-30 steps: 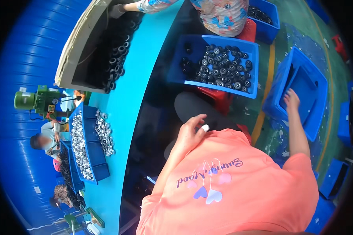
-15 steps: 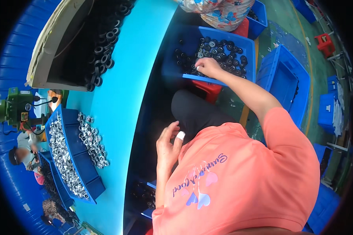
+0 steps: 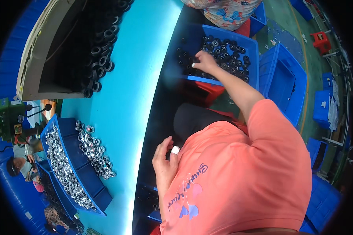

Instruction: The recorder is assembling small metal parts into black rubber rings at a factory workbench.

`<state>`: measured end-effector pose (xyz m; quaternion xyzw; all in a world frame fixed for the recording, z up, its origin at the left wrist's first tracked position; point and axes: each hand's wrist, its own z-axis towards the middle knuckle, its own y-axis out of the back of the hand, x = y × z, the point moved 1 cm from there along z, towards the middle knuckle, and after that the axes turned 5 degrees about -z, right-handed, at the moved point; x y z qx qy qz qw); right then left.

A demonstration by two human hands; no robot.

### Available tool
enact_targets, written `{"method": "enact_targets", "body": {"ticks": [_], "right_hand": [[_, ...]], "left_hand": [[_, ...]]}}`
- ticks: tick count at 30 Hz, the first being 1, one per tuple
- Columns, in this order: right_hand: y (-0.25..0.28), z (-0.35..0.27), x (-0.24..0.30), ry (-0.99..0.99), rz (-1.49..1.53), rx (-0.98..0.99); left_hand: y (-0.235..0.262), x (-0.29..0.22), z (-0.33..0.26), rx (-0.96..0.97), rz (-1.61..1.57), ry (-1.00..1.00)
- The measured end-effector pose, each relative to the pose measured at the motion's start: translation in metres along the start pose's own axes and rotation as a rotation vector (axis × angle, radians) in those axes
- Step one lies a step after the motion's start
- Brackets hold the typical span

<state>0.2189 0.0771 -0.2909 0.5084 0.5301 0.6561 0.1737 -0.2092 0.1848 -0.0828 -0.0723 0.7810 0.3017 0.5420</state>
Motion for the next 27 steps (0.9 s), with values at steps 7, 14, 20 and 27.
{"method": "enact_targets", "body": {"ticks": [7,14,20,27], "right_hand": [[0.085,-0.057,-0.082,-0.492,1.184,0.193],[0.165,-0.049,0.029,-0.157,1.336,0.524],[0.192,0.089,0.230,0.298,1.092,0.408],[0.156,0.105,0.311,0.439,0.952,0.180]], "left_hand": [[0.016,-0.003,0.021,-0.178,-0.083,-0.146],[0.042,-0.025,0.093,-0.159,-0.140,-0.292],[0.067,-0.012,0.146,-0.302,-0.408,-0.098],[0.065,0.003,0.145,-0.255,-0.457,-0.162]]}}
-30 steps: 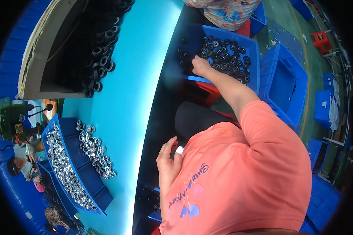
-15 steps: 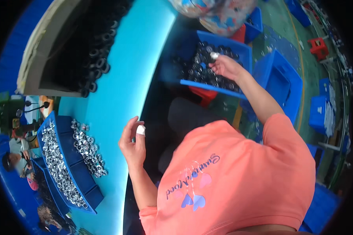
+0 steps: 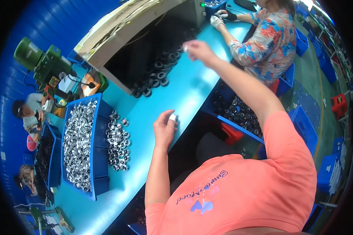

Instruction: The recorder is assembling small metal parts into black rubber rings at a factory workbench.

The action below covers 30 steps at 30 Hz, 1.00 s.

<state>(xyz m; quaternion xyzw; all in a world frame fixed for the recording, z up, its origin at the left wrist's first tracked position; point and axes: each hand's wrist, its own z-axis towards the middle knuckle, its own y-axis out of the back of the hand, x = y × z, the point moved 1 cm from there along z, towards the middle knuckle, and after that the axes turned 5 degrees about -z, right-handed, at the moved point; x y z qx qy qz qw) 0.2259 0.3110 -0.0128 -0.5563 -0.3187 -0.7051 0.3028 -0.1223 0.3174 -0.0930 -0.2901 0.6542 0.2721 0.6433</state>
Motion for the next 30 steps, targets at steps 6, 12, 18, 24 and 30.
{"method": "enact_targets", "body": {"ticks": [6,12,18,24,30], "right_hand": [[-0.075,-0.098,-0.031,-0.022,-0.313,0.369],[-0.103,-0.101,-0.024,0.068,-0.466,0.377],[-0.128,-0.077,-0.020,0.314,-0.567,0.333],[-0.201,-0.063,-0.012,0.668,-0.707,0.416],[-0.229,-0.036,-0.037,0.921,-1.109,0.239]], "left_hand": [[0.006,-0.008,0.010,0.120,0.179,-0.020],[0.034,-0.013,0.026,0.334,-0.143,0.161],[0.041,-0.012,0.032,0.418,-0.158,0.174],[0.042,-0.013,0.036,0.488,-0.060,0.211],[0.040,-0.016,0.033,0.463,-0.055,0.221]]}}
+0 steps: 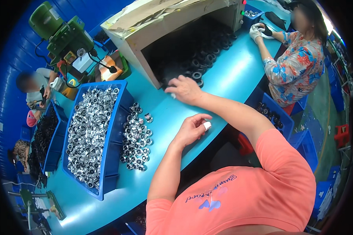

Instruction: The recorder is assembling small metal parts into black rubber rings at a factory workbench.

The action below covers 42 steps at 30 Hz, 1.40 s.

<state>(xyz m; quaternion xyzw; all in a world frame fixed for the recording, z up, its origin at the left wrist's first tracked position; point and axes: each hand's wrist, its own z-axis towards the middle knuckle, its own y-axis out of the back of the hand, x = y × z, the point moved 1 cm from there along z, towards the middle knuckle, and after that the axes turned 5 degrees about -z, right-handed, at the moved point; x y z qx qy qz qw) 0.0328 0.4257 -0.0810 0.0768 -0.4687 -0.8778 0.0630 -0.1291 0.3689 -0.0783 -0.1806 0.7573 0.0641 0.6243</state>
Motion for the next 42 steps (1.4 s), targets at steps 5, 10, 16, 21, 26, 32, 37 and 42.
{"method": "enact_targets", "body": {"ticks": [5,10,16,21,26,32,37,42], "right_hand": [[-0.013,-0.001,-0.004,-0.076,0.028,-0.131],[-0.013,-0.005,-0.007,-0.209,0.013,-0.125],[0.020,0.018,-0.023,-0.201,0.106,-0.233],[0.014,0.072,-0.128,-0.280,-0.095,-0.054],[-0.016,0.117,-0.220,-0.433,-0.249,0.235],[-0.036,0.110,-0.335,-0.762,-0.366,0.284],[-0.037,0.070,-0.357,-0.781,-0.180,-0.079],[-0.020,0.043,-0.246,-0.362,-0.141,-0.358]], "left_hand": [[0.004,0.005,0.000,0.001,-0.028,0.010],[0.002,-0.002,0.001,-0.008,-0.020,0.010],[0.004,0.007,-0.002,-0.039,0.004,-0.005],[0.007,0.005,0.002,-0.024,-0.014,0.011],[0.016,0.008,0.007,0.013,-0.068,0.043],[0.020,0.003,0.006,0.027,-0.168,0.075],[0.023,0.000,0.016,0.088,-0.279,0.117],[0.022,0.000,0.013,0.049,-0.275,0.099]]}}
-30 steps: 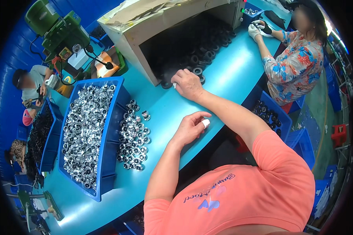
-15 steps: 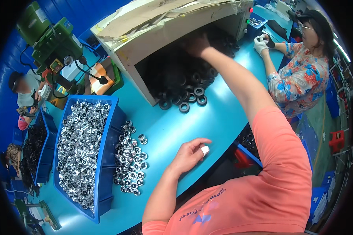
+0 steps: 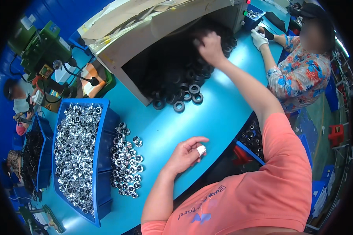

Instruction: The recorder is assembling small metal parts into black rubber rings at a factory workbench.

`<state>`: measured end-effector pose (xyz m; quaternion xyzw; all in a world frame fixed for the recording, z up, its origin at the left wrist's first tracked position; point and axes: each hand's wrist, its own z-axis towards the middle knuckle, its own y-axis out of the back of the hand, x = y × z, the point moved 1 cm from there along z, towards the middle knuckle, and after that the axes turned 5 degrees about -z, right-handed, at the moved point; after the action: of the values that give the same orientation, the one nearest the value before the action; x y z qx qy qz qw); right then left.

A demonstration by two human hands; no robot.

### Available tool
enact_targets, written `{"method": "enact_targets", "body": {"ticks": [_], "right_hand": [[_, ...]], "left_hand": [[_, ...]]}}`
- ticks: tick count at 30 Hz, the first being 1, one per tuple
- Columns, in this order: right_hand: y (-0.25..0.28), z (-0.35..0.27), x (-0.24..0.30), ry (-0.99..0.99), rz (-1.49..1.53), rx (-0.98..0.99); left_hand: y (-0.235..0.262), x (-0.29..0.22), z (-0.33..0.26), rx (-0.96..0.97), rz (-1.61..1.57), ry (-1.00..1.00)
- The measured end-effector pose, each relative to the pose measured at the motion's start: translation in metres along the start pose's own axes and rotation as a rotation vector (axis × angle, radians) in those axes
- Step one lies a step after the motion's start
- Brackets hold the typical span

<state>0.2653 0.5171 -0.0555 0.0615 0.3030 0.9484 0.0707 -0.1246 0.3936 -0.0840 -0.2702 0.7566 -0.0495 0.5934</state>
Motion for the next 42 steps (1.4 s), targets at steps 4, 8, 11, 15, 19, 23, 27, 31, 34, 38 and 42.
{"method": "enact_targets", "body": {"ticks": [4,8,11,15,19,23,27,31,34,38,42], "right_hand": [[0.088,-0.044,0.102,0.252,0.325,0.130],[0.120,-0.091,0.172,0.420,0.560,0.317],[0.126,-0.108,0.211,0.447,0.679,0.465],[0.119,-0.105,0.261,0.476,0.737,0.523],[0.093,-0.101,0.295,0.176,0.904,0.689],[0.061,-0.109,0.318,0.214,0.808,0.649],[0.051,-0.122,0.314,0.148,0.780,0.630],[0.049,-0.119,0.300,0.137,0.782,0.675],[0.051,-0.115,0.280,0.159,0.629,0.531],[0.070,-0.102,0.244,0.101,0.165,0.379],[0.067,-0.110,0.229,0.180,0.135,0.266]], "left_hand": [[-0.005,-0.002,-0.003,-0.028,0.059,-0.007],[-0.004,0.002,-0.009,0.030,0.165,-0.120],[-0.002,0.010,-0.010,0.116,0.319,-0.242],[-0.005,0.017,-0.015,0.180,0.277,-0.273],[-0.012,0.012,-0.025,0.203,0.352,-0.237],[-0.012,0.007,-0.034,0.258,0.375,-0.208],[-0.002,0.002,-0.040,0.181,0.296,-0.474],[0.022,-0.023,-0.052,-0.126,0.175,-0.678],[0.044,-0.025,-0.054,-0.341,0.144,-0.676],[0.050,-0.022,-0.048,-0.441,0.103,-0.670],[0.048,-0.019,-0.038,-0.535,0.234,-0.638]]}}
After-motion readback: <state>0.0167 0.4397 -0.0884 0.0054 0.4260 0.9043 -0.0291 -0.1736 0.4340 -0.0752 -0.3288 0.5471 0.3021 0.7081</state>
